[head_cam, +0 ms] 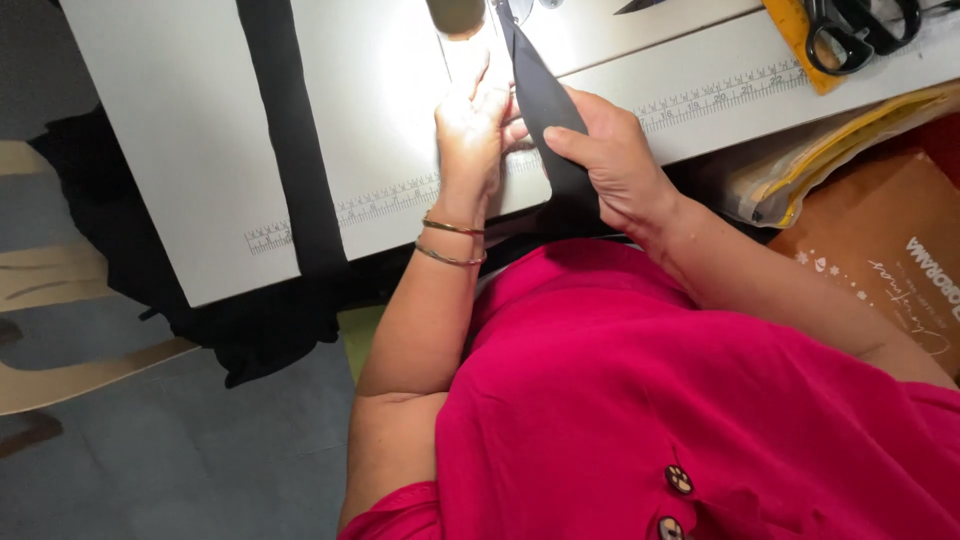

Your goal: Sewing black fabric straps using an industrial sewing machine

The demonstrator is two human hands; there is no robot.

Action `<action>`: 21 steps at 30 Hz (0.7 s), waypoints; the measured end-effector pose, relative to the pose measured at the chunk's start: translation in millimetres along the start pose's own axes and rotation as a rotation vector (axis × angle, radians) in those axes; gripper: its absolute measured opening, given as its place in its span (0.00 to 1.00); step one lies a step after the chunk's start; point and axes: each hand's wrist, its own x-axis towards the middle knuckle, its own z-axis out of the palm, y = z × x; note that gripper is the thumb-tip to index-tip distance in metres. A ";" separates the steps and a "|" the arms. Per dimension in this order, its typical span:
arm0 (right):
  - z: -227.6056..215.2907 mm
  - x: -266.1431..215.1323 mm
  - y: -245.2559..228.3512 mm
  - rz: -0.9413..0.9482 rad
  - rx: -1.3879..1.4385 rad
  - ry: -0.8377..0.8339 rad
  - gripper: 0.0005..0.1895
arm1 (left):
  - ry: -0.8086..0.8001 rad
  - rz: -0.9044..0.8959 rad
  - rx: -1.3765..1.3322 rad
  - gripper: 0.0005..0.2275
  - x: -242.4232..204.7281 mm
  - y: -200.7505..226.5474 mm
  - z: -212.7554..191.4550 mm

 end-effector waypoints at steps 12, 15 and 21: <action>-39.4 -21.5 64.7 -0.809 -1.346 0.030 0.21 | 0.032 -0.004 -0.211 0.28 -21.6 8.2 21.3; -35.0 -19.7 53.6 -0.696 -1.419 -0.026 0.19 | 0.061 0.031 0.036 0.20 -22.7 11.5 21.4; -36.1 31.2 -10.4 -0.095 -0.773 0.095 0.18 | 0.114 0.053 0.261 0.23 -18.8 15.5 15.4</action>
